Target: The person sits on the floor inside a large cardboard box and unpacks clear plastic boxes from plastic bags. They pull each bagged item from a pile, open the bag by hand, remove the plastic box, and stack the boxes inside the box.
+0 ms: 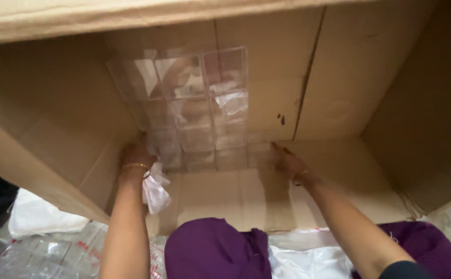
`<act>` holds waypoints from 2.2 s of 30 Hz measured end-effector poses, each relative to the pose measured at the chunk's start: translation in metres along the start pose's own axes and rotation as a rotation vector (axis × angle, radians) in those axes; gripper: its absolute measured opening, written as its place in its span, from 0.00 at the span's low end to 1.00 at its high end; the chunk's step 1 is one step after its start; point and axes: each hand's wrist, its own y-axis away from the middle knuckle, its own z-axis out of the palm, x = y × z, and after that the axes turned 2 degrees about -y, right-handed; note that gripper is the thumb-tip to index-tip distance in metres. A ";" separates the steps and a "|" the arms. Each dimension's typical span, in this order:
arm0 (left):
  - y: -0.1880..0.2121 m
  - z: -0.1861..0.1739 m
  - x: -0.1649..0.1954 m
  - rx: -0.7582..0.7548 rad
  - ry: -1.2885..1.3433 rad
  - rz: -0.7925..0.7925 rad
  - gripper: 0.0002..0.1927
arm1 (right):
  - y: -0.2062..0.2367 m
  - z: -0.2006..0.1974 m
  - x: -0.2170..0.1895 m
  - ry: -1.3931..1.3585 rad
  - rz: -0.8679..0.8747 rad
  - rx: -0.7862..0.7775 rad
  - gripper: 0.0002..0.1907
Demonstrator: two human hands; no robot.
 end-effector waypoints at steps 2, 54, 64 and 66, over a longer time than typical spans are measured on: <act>-0.001 0.009 0.000 -0.043 0.207 -0.044 0.50 | 0.000 0.007 -0.002 -0.087 -0.002 0.046 0.40; -0.052 -0.117 0.058 0.480 0.340 0.042 0.41 | -0.139 -0.150 -0.208 -0.275 -0.133 0.260 0.56; 0.057 -0.076 0.092 0.034 0.335 0.324 0.50 | 0.050 -0.171 -0.155 -0.107 0.122 0.143 0.61; 0.067 -0.048 0.100 0.038 0.352 0.449 0.42 | 0.072 -0.141 -0.145 0.255 0.225 0.127 0.49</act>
